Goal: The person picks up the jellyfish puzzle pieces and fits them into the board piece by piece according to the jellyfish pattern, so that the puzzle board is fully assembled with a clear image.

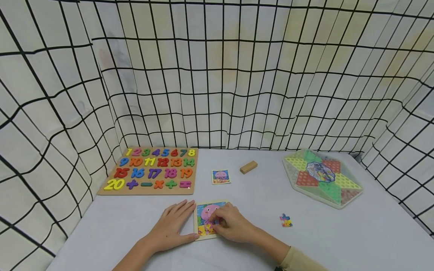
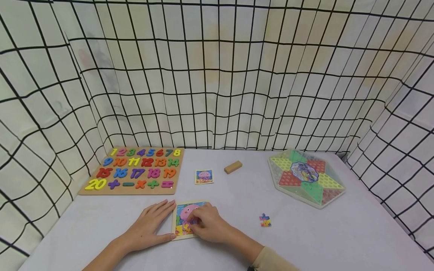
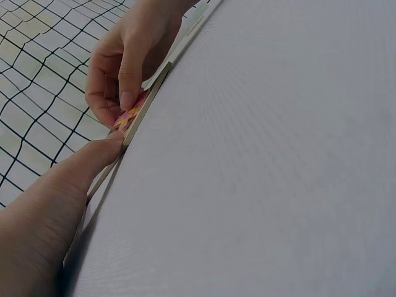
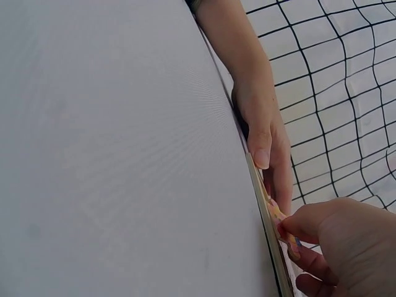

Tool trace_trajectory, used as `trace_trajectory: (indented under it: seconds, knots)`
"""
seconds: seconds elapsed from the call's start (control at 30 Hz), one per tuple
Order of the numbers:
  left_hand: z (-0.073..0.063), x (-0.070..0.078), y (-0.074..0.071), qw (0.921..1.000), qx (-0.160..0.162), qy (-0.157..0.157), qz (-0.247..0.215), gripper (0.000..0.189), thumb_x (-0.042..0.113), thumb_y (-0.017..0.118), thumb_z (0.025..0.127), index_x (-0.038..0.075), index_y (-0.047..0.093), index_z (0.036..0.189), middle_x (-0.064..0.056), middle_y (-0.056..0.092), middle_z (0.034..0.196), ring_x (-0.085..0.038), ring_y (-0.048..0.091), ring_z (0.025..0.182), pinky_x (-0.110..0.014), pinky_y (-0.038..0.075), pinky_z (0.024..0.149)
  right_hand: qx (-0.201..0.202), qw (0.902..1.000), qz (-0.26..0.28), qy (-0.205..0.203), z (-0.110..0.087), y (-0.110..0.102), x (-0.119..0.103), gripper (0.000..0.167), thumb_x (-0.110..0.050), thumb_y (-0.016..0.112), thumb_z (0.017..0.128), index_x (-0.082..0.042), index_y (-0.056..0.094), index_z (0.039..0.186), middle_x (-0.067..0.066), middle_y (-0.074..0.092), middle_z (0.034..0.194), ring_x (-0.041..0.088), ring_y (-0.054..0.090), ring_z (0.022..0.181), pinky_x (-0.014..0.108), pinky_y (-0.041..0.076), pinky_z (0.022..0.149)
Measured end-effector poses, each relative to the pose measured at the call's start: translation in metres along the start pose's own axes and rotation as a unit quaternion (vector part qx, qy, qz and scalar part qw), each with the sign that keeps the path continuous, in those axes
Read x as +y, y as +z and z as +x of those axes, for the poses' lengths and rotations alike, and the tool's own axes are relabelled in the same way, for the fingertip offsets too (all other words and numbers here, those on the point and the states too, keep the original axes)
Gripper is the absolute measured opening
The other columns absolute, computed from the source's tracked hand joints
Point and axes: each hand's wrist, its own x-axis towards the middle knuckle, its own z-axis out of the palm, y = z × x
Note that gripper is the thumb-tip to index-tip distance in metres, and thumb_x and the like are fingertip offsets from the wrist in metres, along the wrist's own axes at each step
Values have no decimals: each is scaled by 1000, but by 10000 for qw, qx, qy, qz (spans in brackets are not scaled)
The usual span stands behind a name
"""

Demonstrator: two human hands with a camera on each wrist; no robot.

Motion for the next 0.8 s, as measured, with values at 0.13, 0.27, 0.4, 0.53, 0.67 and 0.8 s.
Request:
trace_trajectory:
  seconds: [0.13, 0.27, 0.4, 0.53, 0.67, 0.8]
  knots:
    - [0, 0, 0, 10000, -23, -16, 3, 91, 73, 46, 76, 10, 37, 141, -3, 31, 147, -26, 22, 135, -53, 20, 103, -31, 9998, -179, 128, 0, 0, -2, 13, -16, 67, 82, -22, 65, 93, -16, 50, 84, 5, 37, 84, 23, 29, 69]
    - [0, 0, 0, 10000, -30, -22, -9, 90, 73, 47, 76, 10, 37, 141, -3, 32, 146, -26, 22, 135, -53, 20, 103, -25, 9995, -312, 106, -1, 0, -4, 13, -18, 67, 82, -22, 68, 95, -15, 54, 89, 4, 37, 85, 23, 29, 72]
    - [0, 0, -1, 10000, -43, -30, -14, 90, 73, 47, 76, 10, 37, 141, -3, 32, 147, -26, 22, 135, -53, 20, 103, -2, 9992, -386, 63, -1, 0, -5, 13, -18, 68, 82, -21, 68, 94, -15, 55, 91, 4, 38, 87, 24, 29, 74]
    - [0, 1, -1, 10000, -50, -57, -8, 91, 73, 46, 76, 11, 37, 141, -4, 31, 147, -26, 22, 135, -53, 20, 103, 7, 9990, -429, 99, -1, -1, -5, 12, -19, 68, 81, -22, 68, 93, -15, 55, 91, 4, 37, 85, 24, 28, 73]
    - [0, 1, -1, 10000, -38, -73, -8, 91, 73, 47, 76, 11, 37, 141, -4, 31, 147, -26, 22, 135, -53, 20, 103, 59, 9989, -449, 118, -2, 0, -4, 11, -21, 69, 81, -22, 67, 92, -15, 55, 91, 3, 38, 84, 24, 28, 72]
    - [0, 1, -1, 9999, -58, -88, -22, 91, 73, 46, 76, 11, 37, 141, -3, 31, 147, -26, 22, 135, -53, 19, 103, 153, 9987, -481, 119, -3, 0, -3, 13, -24, 70, 80, -22, 66, 92, -16, 54, 88, 2, 39, 83, 23, 29, 72]
